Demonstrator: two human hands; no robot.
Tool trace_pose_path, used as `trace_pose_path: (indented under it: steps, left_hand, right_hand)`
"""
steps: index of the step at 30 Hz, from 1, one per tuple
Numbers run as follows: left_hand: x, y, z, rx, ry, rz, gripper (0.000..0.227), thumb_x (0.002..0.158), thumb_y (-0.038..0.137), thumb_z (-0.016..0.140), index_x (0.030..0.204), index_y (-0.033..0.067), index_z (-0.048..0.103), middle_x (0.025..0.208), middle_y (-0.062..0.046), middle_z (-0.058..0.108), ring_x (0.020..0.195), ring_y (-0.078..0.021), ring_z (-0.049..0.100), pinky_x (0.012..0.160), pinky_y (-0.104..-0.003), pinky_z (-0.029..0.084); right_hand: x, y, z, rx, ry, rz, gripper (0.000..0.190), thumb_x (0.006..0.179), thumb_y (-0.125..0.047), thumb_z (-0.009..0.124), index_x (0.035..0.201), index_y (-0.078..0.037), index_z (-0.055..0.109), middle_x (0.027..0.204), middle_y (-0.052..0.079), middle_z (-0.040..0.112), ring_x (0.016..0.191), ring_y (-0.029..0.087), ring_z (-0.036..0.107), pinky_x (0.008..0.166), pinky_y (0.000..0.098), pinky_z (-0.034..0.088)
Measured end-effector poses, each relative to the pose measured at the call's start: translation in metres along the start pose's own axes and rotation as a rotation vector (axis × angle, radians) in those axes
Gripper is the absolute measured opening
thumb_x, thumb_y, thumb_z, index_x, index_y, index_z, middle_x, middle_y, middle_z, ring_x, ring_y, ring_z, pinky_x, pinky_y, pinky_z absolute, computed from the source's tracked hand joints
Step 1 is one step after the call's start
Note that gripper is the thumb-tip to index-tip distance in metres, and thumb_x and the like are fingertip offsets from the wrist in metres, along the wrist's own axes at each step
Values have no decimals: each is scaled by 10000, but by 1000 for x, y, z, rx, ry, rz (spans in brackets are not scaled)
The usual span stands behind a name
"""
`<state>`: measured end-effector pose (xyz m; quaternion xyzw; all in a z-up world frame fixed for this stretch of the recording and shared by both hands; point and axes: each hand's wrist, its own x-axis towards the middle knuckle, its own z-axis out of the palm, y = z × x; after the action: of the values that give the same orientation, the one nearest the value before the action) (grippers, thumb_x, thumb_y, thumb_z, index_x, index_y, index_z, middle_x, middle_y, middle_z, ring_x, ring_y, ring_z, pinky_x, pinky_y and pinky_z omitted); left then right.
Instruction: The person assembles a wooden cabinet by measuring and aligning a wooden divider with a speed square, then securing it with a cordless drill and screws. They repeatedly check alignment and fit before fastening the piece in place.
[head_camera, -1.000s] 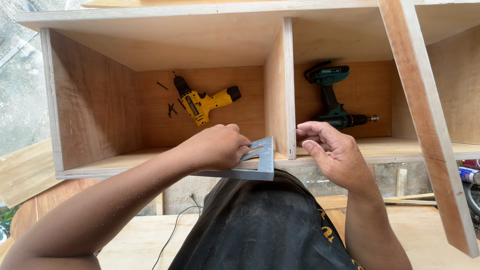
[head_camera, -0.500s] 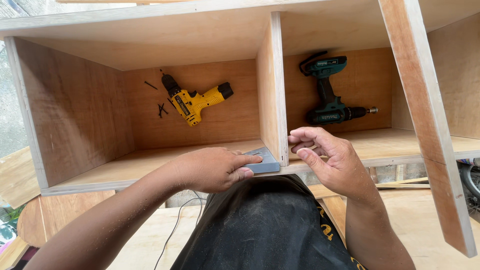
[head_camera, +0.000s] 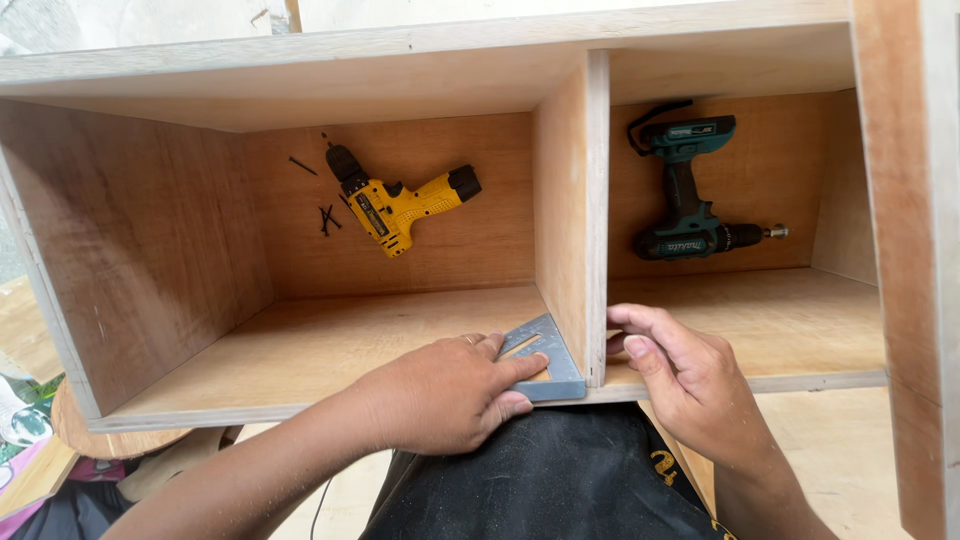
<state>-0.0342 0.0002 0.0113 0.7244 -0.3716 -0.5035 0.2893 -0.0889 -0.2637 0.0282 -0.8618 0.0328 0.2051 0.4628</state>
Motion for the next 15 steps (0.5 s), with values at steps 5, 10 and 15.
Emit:
trace_pose_path:
  steps: [5,10,15]
  left_hand:
    - [0,-6,4,6,28,27,579,1050,437,378,1525,113,448,1303,-432,488,1010,-574,587,899,-588,459]
    - [-2,-5,-1,-25,51,52,484,1046,395,441,1431,102,460,1143,-408,544,951,-536,576,799,-605,468]
    - [1,-10,7,-7,82,76,529,1041,414,446,1449,78,465,1156,-447,535,972,-556,571,822,-613,465]
  right_hand:
    - [-2,6,2,-109,40,44,283,977,-190,583,1211,-94,710,1000,0,814,844,96,795,764,240,559]
    - [-1,3,4,-119,57,104,272,970,-187,598,1196,-93,717,922,-15,800,735,77,736,704,224,530]
    - [0,0,6,-134,62,118,275,985,-208,579,1188,-90,722,871,-35,776,626,69,631,650,224,491]
